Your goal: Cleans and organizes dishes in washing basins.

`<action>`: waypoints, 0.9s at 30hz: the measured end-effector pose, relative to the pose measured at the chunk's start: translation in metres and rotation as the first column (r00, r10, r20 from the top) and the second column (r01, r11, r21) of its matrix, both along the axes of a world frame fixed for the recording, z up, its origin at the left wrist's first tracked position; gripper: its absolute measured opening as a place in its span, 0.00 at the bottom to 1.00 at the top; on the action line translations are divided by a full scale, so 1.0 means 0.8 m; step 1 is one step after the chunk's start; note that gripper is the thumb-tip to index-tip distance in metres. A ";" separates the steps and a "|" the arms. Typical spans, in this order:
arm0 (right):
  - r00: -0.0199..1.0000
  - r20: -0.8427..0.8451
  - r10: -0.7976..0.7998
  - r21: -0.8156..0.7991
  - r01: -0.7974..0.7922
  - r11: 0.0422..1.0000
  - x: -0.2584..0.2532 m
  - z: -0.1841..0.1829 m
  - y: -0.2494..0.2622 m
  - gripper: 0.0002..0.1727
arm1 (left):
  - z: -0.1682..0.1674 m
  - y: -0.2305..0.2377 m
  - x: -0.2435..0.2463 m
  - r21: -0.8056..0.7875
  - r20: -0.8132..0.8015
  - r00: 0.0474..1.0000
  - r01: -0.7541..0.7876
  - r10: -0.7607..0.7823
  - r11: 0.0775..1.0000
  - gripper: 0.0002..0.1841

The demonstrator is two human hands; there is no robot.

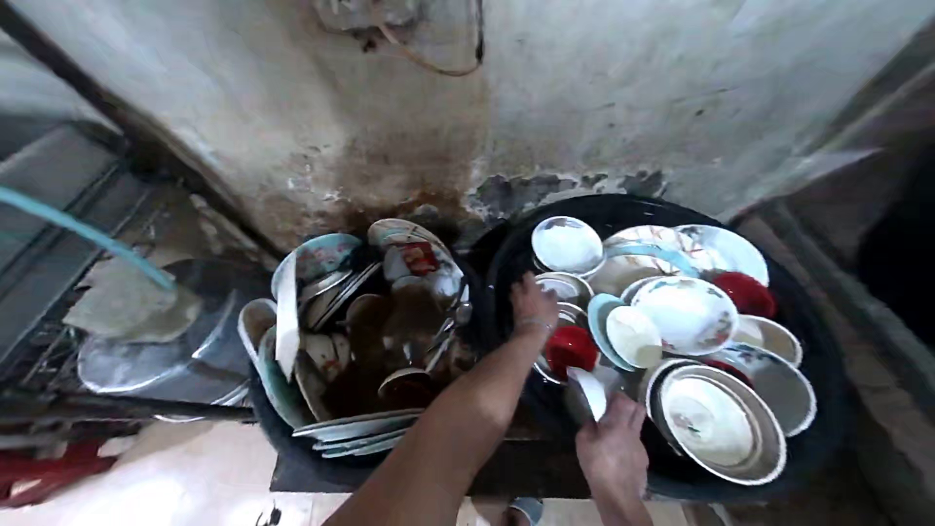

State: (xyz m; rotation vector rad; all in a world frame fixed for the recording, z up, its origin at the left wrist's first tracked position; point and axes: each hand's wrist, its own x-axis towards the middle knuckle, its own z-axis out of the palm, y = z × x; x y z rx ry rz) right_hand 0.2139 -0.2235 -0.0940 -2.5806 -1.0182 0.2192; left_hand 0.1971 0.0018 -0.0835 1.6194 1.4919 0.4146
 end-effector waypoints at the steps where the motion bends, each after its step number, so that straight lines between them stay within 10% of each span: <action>1: 1.000 0.005 0.028 0.026 -0.028 0.999 0.002 -0.001 -0.001 0.35 | 0.006 -0.010 -0.002 -0.021 0.062 0.997 0.051 -0.050 0.998 0.40; 6: 0.987 -0.024 0.160 -0.073 -0.161 0.984 0.009 0.006 0.010 0.27 | 0.058 -0.019 -0.104 0.062 0.097 0.914 0.390 -0.395 0.919 0.22; 13: 0.985 -0.132 0.113 -0.323 -0.151 0.934 0.005 0.010 0.079 0.33 | 0.029 0.079 -0.309 -0.081 -0.573 0.808 0.105 -0.132 0.991 0.29; 19: 0.969 -0.237 0.074 -0.232 -0.130 0.964 0.015 -0.005 0.102 0.29 | -0.031 0.136 -0.365 -0.022 -0.635 0.754 0.198 -0.167 0.980 0.45; 27: 0.971 -0.225 0.084 -0.372 -0.166 0.913 0.003 -0.010 0.118 0.31 | -0.048 0.159 -0.329 0.061 -0.526 0.849 0.094 -0.048 0.994 0.39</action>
